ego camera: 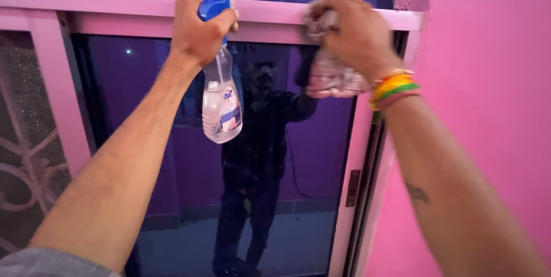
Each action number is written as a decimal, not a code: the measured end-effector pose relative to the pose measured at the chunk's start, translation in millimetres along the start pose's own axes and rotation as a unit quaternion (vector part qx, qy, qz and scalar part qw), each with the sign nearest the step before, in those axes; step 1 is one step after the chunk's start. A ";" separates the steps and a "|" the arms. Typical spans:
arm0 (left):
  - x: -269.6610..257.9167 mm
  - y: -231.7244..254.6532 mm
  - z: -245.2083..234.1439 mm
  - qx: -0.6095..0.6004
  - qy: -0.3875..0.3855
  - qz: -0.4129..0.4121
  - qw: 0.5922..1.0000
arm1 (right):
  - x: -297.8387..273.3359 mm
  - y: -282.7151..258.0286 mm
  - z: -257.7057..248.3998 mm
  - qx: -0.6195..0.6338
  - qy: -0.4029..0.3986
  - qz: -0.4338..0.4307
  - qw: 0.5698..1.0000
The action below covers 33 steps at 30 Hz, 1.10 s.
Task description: The person sprays a liquid cleaning agent onto a glass window and wipes the pane and the pink frame with a cloth.
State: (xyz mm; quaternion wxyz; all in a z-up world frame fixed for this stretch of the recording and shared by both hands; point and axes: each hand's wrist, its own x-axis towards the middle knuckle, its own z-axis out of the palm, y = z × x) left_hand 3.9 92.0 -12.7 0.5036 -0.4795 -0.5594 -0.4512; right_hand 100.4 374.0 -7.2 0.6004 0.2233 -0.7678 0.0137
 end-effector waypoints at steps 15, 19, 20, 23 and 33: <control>-2.7 3.6 -5.1 0.017 -0.036 -0.044 0.998 | 22.8 -17.8 24.1 0.014 0.036 0.024 0.999; -7.6 -17.2 -10.0 0.104 -0.018 0.059 0.993 | 17.4 -29.0 15.9 0.033 -0.005 0.029 0.999; -7.4 -21.0 -11.1 0.125 -0.040 0.069 0.989 | 15.4 -24.3 12.2 0.050 -0.014 0.008 0.999; -8.9 -24.9 -9.7 0.112 -0.027 0.090 0.989 | 9.6 0.2 -3.2 0.024 -0.022 -0.002 0.999; -10.0 -25.1 2.6 0.124 0.006 0.061 0.990 | 10.5 24.5 -23.5 -0.144 -0.049 0.210 0.966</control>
